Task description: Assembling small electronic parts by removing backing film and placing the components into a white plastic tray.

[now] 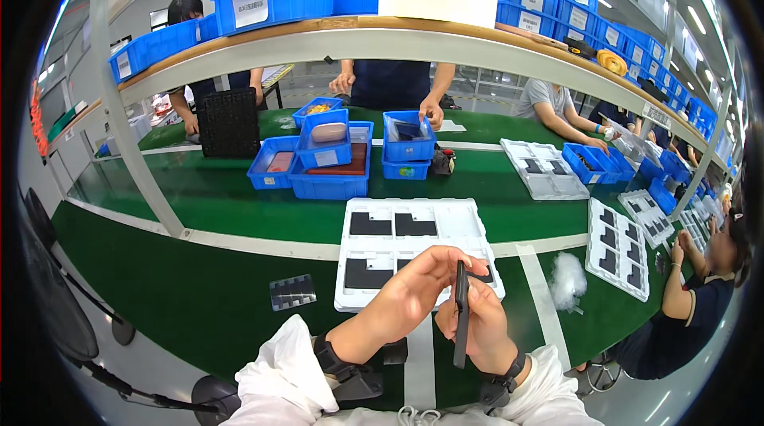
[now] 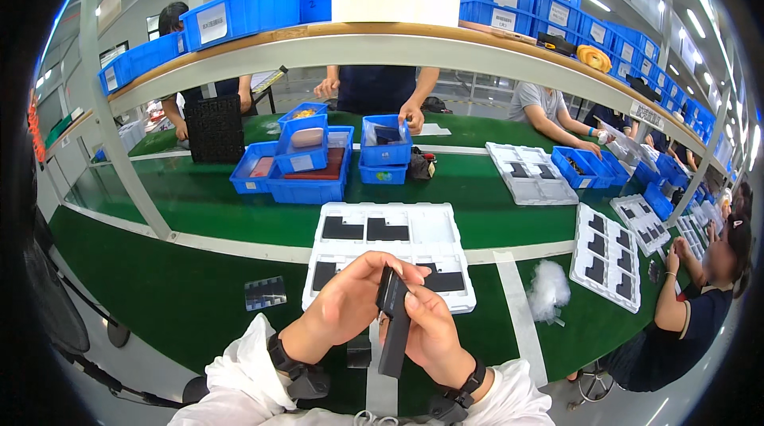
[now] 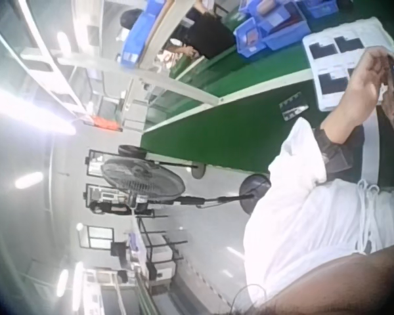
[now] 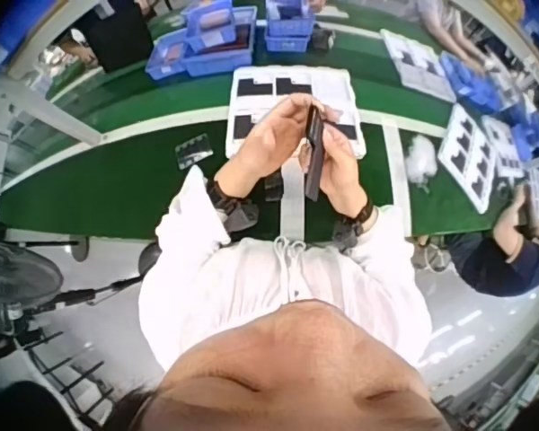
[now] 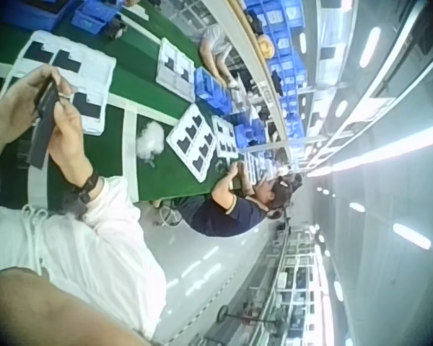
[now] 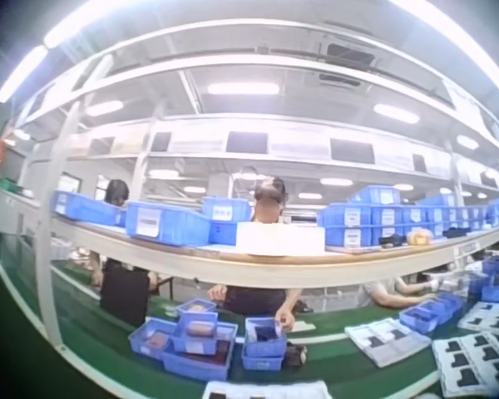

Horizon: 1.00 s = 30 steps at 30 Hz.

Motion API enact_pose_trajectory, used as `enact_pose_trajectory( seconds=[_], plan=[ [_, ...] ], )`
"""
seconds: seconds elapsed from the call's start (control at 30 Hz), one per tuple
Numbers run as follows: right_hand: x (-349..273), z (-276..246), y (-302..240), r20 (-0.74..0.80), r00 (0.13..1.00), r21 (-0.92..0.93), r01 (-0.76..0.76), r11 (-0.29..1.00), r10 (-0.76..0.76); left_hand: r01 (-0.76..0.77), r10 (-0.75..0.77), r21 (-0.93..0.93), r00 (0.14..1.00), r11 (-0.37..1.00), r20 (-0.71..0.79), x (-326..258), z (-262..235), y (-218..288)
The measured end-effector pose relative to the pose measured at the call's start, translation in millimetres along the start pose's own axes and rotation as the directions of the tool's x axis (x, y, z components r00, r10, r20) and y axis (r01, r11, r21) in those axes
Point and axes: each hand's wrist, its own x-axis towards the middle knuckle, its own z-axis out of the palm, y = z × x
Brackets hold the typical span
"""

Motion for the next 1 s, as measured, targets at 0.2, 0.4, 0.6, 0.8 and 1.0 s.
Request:
enact_pose_trajectory(
  seconds=[0.2, 0.4, 0.6, 0.8, 1.0],
  plan=[
    [0.2, -7.6, 3.7, 0.132, 0.989, 0.084, 0.059, 0.995, -0.07, -0.155, 0.052, 0.376, 0.961, 0.914, 0.27, -3.3, 12.1, 12.5],
    [7.0, 9.0, -13.6, -0.019, 0.961, -0.642, 0.2, 0.74, -0.276, 0.061, -0.101, 0.538, 0.994, 0.841, 0.045, -12.1, 22.3, 31.4],
    [15.9, 39.3, -70.7, 0.417, 0.751, -0.901, 0.414, -0.126, -0.512, -0.063, -0.051, 0.626, 0.986, 0.777, 0.162, -8.2, 15.4, 41.3],
    [19.5, 49.8, -72.4, 0.566, 0.741, -0.823, 0.49, -0.286, -0.362, -0.108, -0.035, 0.688, 0.981, 0.717, 0.191, -8.6, 21.2, 47.4],
    [20.3, 51.3, -72.3, 0.543, 0.75, -0.837, 0.453, -0.305, -0.377, -0.103, -0.07, 0.716, 0.976, 0.691, 0.208, -7.2, 19.1, 45.9]
  ],
)
